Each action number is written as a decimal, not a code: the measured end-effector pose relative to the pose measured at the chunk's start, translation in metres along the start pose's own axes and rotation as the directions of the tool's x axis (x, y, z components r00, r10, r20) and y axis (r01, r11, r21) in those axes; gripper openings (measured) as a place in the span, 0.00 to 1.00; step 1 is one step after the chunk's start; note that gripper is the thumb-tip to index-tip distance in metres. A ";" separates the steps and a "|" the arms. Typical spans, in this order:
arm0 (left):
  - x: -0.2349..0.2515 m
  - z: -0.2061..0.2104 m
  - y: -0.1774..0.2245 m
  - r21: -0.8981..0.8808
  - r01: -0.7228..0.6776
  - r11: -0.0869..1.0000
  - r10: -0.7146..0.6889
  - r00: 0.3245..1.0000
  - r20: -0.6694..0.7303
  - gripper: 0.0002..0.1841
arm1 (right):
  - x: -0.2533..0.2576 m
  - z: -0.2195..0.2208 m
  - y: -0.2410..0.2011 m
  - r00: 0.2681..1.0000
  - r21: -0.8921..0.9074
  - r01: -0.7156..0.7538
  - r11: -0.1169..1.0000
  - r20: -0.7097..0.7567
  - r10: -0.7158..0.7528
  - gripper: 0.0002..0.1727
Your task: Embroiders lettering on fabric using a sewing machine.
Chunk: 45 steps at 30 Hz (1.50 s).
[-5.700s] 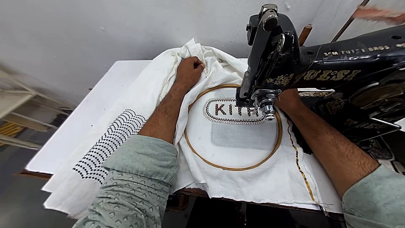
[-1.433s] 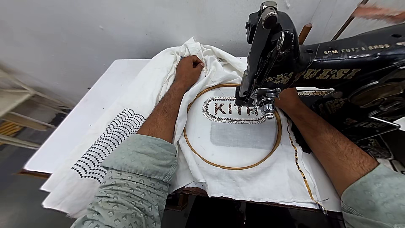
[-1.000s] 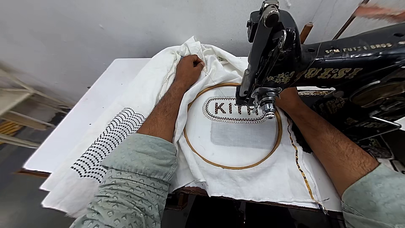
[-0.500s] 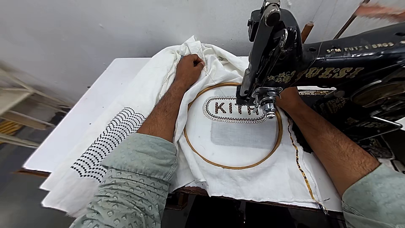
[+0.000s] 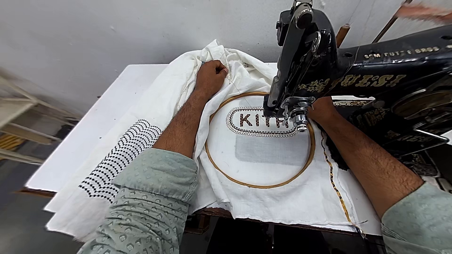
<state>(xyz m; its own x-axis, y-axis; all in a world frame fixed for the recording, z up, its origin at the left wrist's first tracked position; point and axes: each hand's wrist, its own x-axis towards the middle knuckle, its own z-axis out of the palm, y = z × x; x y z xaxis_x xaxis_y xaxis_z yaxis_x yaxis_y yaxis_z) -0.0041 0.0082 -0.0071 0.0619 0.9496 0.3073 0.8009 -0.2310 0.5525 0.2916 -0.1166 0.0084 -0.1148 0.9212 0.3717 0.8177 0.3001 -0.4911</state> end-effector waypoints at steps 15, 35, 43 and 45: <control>0.000 -0.001 0.002 -0.004 0.013 1.000 -0.013 1.000 0.007 0.14 | -0.002 -0.001 -0.001 1.000 0.037 -0.023 0.999 -0.007 0.024 0.20; 0.000 0.000 0.001 -0.001 0.015 1.000 -0.015 1.000 0.005 0.14 | 0.000 -0.005 -0.007 0.995 -0.022 -0.080 0.997 0.057 0.081 0.20; 0.000 0.000 0.001 -0.004 0.007 1.000 -0.007 1.000 0.007 0.14 | 0.000 0.002 0.004 1.000 0.023 0.013 1.000 -0.018 -0.012 0.20; 0.000 0.000 0.001 -0.008 0.008 1.000 -0.008 1.000 0.010 0.14 | 0.000 0.001 0.002 1.000 0.028 0.004 1.000 -0.011 -0.004 0.20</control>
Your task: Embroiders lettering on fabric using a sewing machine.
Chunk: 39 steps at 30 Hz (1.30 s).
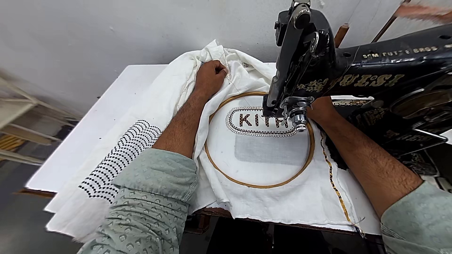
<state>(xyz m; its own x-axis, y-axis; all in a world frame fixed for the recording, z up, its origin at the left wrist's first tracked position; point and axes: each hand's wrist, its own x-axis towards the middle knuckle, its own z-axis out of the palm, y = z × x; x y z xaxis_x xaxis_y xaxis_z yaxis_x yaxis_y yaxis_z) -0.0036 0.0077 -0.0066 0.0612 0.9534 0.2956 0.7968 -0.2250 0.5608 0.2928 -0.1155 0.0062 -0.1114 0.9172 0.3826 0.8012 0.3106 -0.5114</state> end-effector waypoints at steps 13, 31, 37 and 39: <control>0.000 0.001 -0.001 0.010 0.001 1.000 -0.001 1.000 0.000 0.14 | 0.000 0.000 0.000 1.000 -0.011 -0.002 1.000 0.007 0.002 0.21; -0.001 0.000 0.001 0.007 -0.004 1.000 0.004 1.000 -0.007 0.14 | -0.001 -0.002 -0.004 1.000 -0.028 -0.008 1.000 0.013 0.009 0.21; -0.001 -0.001 0.001 0.009 -0.005 1.000 0.005 1.000 -0.010 0.13 | -0.001 -0.002 -0.004 1.000 -0.036 -0.002 0.999 0.013 0.003 0.21; 0.000 0.000 0.001 0.008 -0.010 1.000 0.010 1.000 -0.013 0.13 | -0.001 -0.002 -0.003 1.000 -0.028 0.009 1.000 0.008 -0.009 0.21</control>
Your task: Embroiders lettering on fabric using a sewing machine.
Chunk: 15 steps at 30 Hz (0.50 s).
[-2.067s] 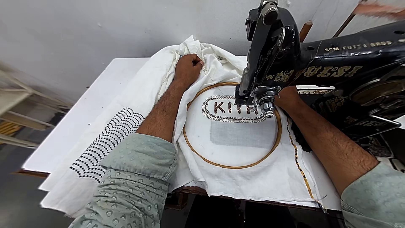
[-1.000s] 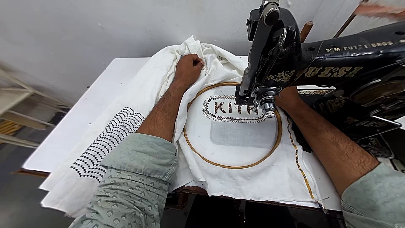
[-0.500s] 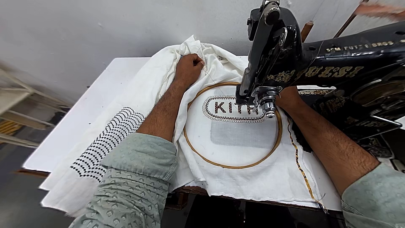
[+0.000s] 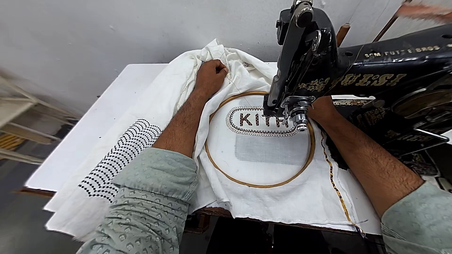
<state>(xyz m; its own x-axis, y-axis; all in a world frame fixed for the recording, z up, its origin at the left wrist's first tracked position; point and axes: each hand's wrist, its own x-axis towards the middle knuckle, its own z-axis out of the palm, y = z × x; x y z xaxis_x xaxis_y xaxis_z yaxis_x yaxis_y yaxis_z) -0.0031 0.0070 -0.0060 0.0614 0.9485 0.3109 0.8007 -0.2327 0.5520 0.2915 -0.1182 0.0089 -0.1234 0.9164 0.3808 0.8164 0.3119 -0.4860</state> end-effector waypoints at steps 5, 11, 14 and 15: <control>0.000 0.000 0.000 0.000 0.008 1.000 -0.008 1.000 0.006 0.14 | 0.000 0.001 0.002 1.000 0.005 0.016 1.000 -0.005 -0.016 0.21; 0.000 0.001 -0.001 0.001 0.013 1.000 -0.013 1.000 0.011 0.14 | -0.001 -0.001 -0.001 1.000 -0.010 -0.002 1.000 0.004 0.002 0.21; 0.000 0.001 0.000 -0.003 0.016 1.000 -0.016 1.000 0.007 0.14 | 0.000 0.002 0.003 1.000 0.009 0.009 1.000 -0.020 -0.009 0.21; 0.000 0.000 0.000 -0.002 0.017 1.000 -0.017 1.000 0.008 0.14 | 0.001 0.003 0.004 1.000 0.017 0.014 1.000 -0.026 -0.013 0.21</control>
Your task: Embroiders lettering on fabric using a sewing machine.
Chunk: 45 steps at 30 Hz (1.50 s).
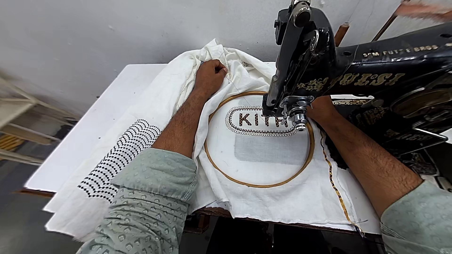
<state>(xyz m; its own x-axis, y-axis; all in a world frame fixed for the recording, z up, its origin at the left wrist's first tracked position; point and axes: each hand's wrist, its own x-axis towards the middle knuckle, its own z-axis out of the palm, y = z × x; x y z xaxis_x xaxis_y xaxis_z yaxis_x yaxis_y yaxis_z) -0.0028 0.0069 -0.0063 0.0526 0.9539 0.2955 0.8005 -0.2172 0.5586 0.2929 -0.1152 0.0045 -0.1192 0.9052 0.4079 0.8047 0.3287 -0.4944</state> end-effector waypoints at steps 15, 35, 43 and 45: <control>0.000 0.000 0.000 0.009 -0.010 1.000 0.010 1.000 -0.001 0.14 | 0.002 0.002 0.002 1.000 -0.008 -0.003 1.000 0.000 0.003 0.21; 0.000 0.001 0.001 0.006 -0.025 1.000 0.025 0.999 -0.021 0.13 | 0.000 -0.003 -0.003 0.999 0.019 -0.043 0.999 0.029 0.042 0.20; 0.005 0.007 -0.005 0.153 -0.133 0.979 0.124 0.990 0.066 0.21 | -0.001 -0.006 -0.008 0.996 -0.024 -0.062 0.998 0.059 0.064 0.21; 0.004 0.007 -0.004 0.160 -0.125 0.979 0.116 0.991 0.064 0.20 | -0.001 -0.006 -0.008 0.996 -0.016 -0.071 0.997 0.058 0.072 0.21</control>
<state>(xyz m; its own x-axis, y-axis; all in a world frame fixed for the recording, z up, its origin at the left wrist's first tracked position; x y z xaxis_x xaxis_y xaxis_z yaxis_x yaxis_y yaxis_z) -0.0020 0.0132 -0.0128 0.1831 0.9336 0.3082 0.8726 -0.2987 0.3865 0.2895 -0.1201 0.0128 -0.0946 0.9407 0.3257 0.8204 0.2590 -0.5097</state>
